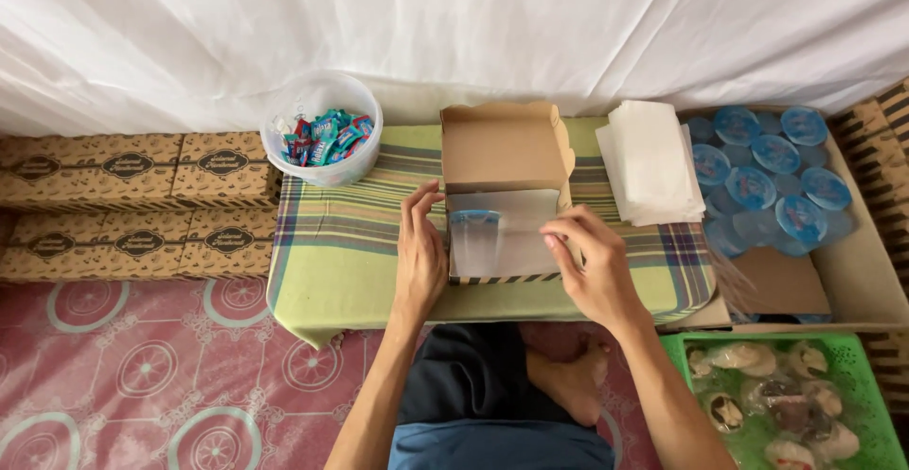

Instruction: Assembling cardboard food boxes, lining them with paper, and filling them with a cup of water and a snack.

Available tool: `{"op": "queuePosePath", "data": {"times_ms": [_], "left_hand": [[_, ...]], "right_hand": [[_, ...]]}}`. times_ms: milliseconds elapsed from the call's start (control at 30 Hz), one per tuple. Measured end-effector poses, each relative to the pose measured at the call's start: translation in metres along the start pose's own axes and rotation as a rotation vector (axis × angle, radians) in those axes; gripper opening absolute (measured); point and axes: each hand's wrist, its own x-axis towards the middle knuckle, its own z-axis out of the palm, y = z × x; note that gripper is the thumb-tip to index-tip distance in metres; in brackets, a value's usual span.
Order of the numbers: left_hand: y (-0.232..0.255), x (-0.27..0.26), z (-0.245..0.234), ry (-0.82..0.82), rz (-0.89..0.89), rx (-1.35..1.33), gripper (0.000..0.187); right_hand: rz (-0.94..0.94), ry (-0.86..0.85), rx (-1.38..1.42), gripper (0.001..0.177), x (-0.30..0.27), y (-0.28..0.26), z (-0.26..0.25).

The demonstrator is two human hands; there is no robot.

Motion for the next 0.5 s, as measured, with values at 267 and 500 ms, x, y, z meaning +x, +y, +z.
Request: {"op": "queuePosePath", "data": {"times_ms": [267,500], "left_hand": [[0.006,-0.011,-0.004,0.099,-0.147,-0.211,0.062],[-0.031,-0.02,-0.027,0.156,-0.256,-0.148,0.068]], "right_hand": [[-0.132,0.094,0.07,0.029,-0.032,0.008,0.043],[-0.32,-0.318,-0.11,0.081,-0.025,-0.064,0.105]]}}
